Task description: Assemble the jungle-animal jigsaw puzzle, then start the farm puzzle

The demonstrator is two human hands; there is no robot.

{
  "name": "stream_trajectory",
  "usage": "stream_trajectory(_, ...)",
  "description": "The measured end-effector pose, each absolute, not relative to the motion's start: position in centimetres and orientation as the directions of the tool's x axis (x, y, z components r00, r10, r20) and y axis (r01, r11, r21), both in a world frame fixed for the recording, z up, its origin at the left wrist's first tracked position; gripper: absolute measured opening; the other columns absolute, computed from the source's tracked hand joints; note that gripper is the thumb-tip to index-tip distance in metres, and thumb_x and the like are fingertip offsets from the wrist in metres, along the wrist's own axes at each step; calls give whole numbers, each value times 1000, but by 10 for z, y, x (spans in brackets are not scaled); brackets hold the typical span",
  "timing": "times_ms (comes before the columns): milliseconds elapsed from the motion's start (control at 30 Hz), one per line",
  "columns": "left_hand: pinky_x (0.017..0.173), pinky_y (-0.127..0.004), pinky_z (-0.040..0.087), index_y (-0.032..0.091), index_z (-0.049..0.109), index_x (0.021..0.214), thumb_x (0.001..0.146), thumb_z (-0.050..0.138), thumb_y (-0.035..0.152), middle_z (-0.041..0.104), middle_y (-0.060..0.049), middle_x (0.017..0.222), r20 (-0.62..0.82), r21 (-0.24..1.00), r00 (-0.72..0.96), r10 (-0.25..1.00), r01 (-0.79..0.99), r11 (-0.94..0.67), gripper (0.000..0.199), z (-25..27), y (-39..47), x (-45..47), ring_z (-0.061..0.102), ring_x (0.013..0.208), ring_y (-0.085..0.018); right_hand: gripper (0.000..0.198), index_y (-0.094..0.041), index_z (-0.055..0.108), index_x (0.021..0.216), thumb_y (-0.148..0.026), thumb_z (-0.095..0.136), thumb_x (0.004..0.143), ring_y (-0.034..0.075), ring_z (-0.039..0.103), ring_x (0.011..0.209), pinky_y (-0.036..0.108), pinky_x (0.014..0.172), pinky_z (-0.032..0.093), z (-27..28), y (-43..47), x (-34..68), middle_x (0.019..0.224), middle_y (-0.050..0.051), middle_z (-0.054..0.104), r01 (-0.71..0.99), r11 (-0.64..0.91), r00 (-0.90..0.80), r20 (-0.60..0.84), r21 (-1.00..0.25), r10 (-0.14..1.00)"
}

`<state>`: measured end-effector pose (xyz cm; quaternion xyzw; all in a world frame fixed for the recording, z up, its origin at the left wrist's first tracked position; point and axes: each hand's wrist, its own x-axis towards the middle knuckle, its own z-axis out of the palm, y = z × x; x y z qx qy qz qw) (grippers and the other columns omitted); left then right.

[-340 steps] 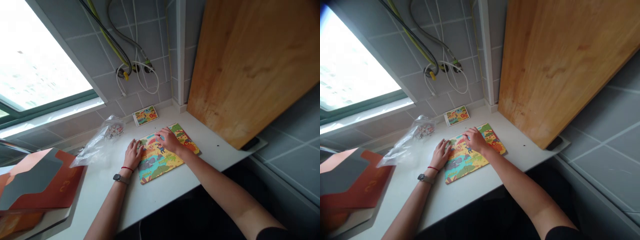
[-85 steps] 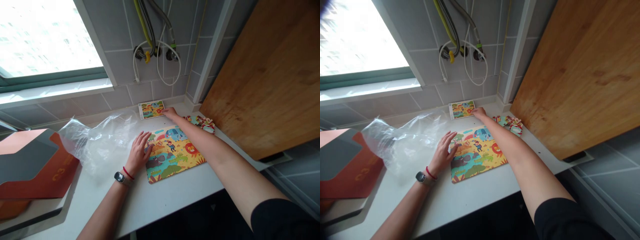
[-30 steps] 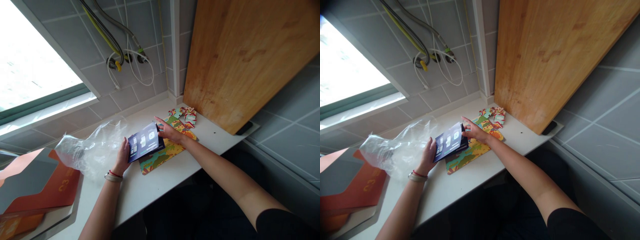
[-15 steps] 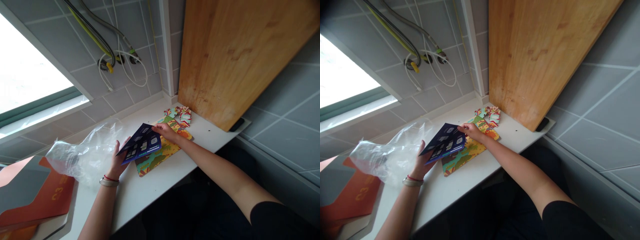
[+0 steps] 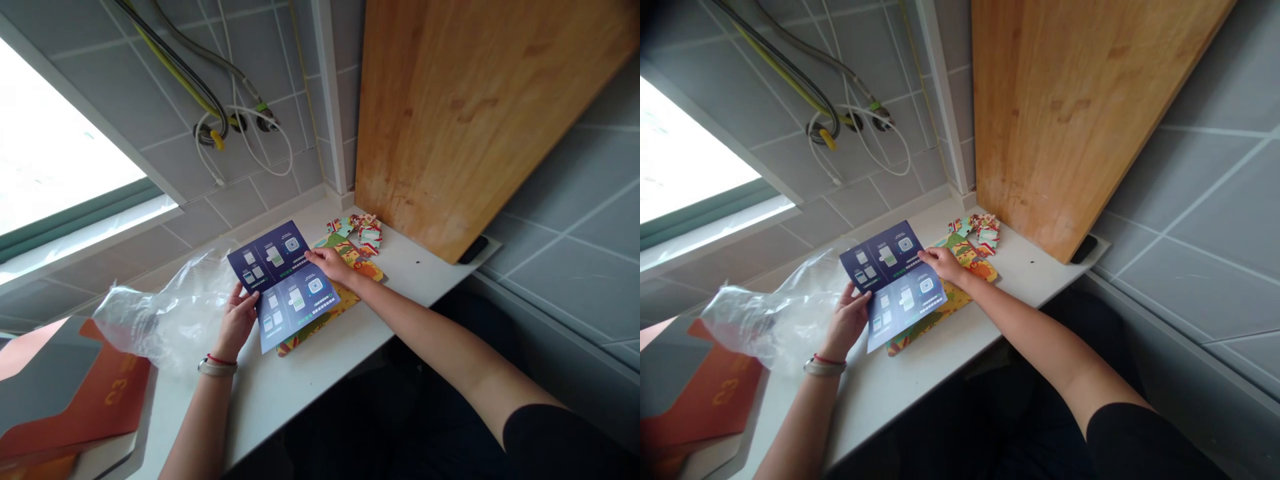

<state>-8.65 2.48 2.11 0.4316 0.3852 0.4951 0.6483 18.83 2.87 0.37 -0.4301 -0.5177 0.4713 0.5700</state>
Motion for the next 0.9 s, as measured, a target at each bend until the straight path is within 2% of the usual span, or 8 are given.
stream_trajectory(167, 87, -35, 65, 23, 76, 111, 71, 91, 23, 82, -6, 105, -48, 958, 169, 984, -271, 93, 43, 16, 27, -88, 77, 102, -27, 58, -23, 62, 72, -80, 75, 74, 17, 54, 68, 28, 63, 44, 1, 30, 186, 68, -2, 59, -174, 126, 11, 126, -977, 992)
stream_trajectory(300, 84, -36, 65, 20, 79, 96, 66, 93, 24, 82, -7, 99, -30, 961, 129, 991, -270, 64, 34, 12, 29, -90, 77, 100, -29, 56, -22, 70, 94, -65, 90, 66, 19, 67, 78, 28, 69, 51, -1, 31, 188, 83, 0, 72, -296, 70, 34, 63, -953, 997)
stream_trajectory(367, 81, -34, 65, 19, 79, 92, 64, 93, 24, 83, -8, 97, -24, 960, 109, 994, -274, 54, 31, 12, 30, -91, 77, 102, -29, 57, -21, 71, 97, -58, 95, 62, 19, 69, 79, 27, 67, 51, -2, 31, 189, 86, 2, 75, -328, 38, 29, 30, -944, 999)
stream_trajectory(433, 80, -30, 64, 20, 80, 99, 66, 93, 24, 82, -9, 107, -24, 962, 113, 993, -269, 54, 36, 13, 31, -92, 77, 105, -28, 55, -20, 71, 95, -55, 96, 62, 18, 70, 78, 25, 63, 51, -3, 30, 191, 87, 3, 77, -348, 12, 13, 8, -937, 1000)
stream_trajectory(533, 75, -25, 62, 22, 75, 119, 68, 95, 26, 79, -11, 125, -43, 966, 146, 988, -246, 78, 55, 17, 30, -95, 77, 105, -24, 50, -20, 71, 92, -52, 97, 63, 17, 71, 74, 23, 60, 51, -5, 31, 190, 85, 3, 78, -363, -13, 20, -21, -932, 1000)
stream_trajectory(633, 68, -24, 61, 21, 73, 124, 64, 98, 29, 81, -13, 115, -62, 970, 164, 984, -224, 98, 66, 19, 30, -97, 80, 92, -24, 44, -20, 71, 90, -47, 96, 66, 16, 70, 71, 22, 59, 51, -5, 33, 188, 83, 2, 77, -368, -8, 36, -23, -930, 999)
stream_trajectory(767, 59, -24, 60, 20, 71, 128, 60, 99, 35, 81, -9, 94, -90, 971, 151, 984, -207, 121, 75, 19, 29, -99, 80, 79, -24, 29, -20, 71, 86, -38, 90, 73, 14, 67, 68, 23, 60, 51, -5, 35, 188, 77, 1, 75, -355, 26, 39, 13, -935, 999)
stream_trajectory(900, 60, -28, 61, 18, 73, 124, 53, 100, 35, 81, -7, 90, -126, 976, 84, 989, -166, 138, 78, 20, 28, -95, 79, 75, -26, 14, -20, 74, 88, -28, 80, 78, 15, 67, 71, 24, 61, 53, -5, 35, 188, 86, 2, 76, -312, 60, 48, 47, -948, 998)
